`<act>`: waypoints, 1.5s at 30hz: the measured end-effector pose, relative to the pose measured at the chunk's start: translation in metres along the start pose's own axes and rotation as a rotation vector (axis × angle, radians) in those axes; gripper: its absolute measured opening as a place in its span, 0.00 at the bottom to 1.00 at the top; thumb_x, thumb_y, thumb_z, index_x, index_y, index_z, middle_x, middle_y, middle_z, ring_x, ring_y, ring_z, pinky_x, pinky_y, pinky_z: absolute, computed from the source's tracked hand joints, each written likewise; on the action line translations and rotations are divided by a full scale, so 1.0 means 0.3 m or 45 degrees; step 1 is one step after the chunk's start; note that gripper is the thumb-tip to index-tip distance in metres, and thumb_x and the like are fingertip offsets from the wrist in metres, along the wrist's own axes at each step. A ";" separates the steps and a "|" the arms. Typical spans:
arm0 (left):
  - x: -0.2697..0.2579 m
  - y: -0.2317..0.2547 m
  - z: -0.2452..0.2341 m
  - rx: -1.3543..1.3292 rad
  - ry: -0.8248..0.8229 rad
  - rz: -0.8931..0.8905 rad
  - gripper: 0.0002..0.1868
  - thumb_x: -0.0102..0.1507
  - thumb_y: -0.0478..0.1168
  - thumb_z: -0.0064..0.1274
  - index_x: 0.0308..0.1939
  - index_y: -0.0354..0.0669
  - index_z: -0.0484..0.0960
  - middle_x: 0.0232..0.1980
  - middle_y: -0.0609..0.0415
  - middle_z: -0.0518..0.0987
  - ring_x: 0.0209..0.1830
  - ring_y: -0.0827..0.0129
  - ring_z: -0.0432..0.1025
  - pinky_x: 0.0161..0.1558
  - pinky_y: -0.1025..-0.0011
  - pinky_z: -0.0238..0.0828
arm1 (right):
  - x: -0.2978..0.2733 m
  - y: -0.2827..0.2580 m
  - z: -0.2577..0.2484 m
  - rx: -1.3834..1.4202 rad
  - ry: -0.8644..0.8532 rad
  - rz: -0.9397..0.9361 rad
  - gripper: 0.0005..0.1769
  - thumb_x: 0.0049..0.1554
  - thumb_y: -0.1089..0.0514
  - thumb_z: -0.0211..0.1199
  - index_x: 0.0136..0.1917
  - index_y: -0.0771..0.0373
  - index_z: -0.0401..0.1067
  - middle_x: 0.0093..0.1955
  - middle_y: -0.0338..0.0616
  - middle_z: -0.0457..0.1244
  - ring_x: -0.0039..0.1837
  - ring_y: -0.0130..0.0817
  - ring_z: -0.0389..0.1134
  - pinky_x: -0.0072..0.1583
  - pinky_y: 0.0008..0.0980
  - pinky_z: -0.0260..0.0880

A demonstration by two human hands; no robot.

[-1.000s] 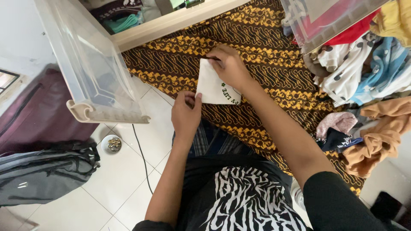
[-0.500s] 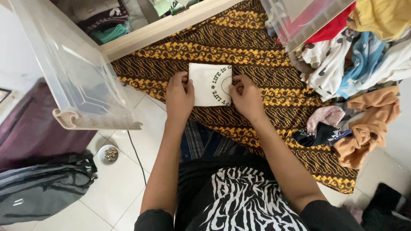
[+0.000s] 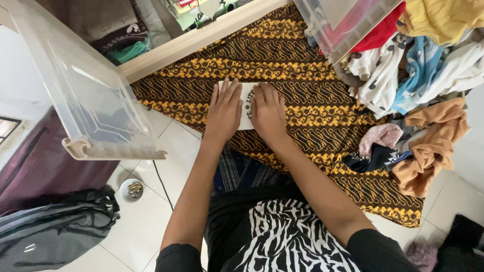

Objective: The person folds baby clothes by hand on a batik cloth, smoothing the fabric and folding in the sides to create small rectangular bundles before placing them into a storage cabinet.

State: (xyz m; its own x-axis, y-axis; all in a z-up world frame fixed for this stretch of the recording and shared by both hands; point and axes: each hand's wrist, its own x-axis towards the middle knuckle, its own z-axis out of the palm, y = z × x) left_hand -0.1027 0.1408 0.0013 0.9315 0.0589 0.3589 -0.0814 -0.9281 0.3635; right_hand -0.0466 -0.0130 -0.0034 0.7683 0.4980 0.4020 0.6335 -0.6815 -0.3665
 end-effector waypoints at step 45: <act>-0.010 -0.015 -0.024 0.006 -0.223 -0.106 0.31 0.73 0.45 0.27 0.81 0.41 0.55 0.84 0.52 0.52 0.86 0.60 0.38 0.82 0.53 0.28 | 0.029 -0.014 0.019 -0.190 -0.150 -0.135 0.30 0.67 0.55 0.46 0.76 0.78 0.59 0.78 0.64 0.52 0.81 0.57 0.48 0.78 0.60 0.43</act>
State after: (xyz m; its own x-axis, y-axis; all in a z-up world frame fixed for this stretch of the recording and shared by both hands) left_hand -0.1076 0.1474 0.0049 0.9825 0.0712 0.1723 0.0001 -0.9243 0.3816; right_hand -0.0419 -0.0027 -0.0030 0.7088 0.6248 0.3274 0.6977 -0.6893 -0.1951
